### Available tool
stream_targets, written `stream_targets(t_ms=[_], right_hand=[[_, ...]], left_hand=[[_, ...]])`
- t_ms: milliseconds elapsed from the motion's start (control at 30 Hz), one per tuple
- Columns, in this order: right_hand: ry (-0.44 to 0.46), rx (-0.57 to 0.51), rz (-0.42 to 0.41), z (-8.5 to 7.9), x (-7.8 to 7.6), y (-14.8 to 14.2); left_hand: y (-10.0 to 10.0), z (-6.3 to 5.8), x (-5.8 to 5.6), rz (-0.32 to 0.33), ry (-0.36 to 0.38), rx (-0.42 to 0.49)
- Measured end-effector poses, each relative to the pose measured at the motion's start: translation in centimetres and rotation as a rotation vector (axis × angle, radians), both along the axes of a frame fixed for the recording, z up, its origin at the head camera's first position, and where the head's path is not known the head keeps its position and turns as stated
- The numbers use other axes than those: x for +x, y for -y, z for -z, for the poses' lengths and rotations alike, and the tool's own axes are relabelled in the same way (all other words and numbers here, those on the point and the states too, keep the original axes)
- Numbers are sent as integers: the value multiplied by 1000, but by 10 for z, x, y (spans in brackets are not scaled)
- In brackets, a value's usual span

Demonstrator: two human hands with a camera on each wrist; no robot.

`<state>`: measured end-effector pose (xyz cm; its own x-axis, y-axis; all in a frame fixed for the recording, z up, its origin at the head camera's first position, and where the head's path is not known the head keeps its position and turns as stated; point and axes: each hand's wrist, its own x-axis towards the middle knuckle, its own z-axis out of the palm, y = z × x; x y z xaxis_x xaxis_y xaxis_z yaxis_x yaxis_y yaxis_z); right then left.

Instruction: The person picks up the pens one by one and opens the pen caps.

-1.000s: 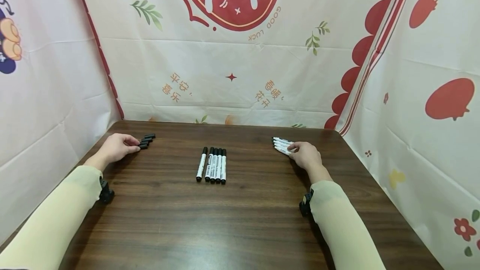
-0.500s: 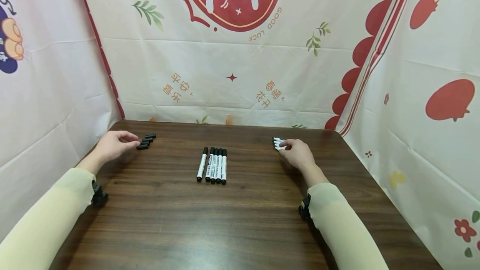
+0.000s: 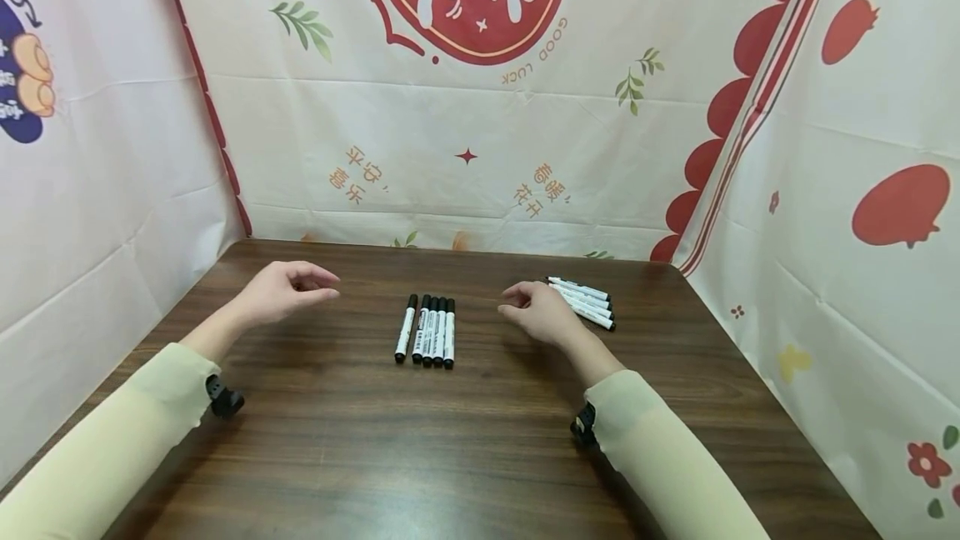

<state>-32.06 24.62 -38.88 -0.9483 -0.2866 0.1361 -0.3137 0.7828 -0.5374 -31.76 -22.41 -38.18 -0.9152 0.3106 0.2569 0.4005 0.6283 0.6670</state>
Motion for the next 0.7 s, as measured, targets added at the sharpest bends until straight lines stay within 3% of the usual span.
stream_targets(t_ms=[233,400,567,700], right_hand=[[59,-6,-58,0,11,27],[75,19,-85,2,10,40],[91,46,-121,2,9,50],[119,72,-134,3,9,57]], left_hand=[[-40,-8,18,216,46,19],[-62,-10,27,335,81,33],[-75,-6,32,417,106,45],[-82,-2,34,445,128,51]])
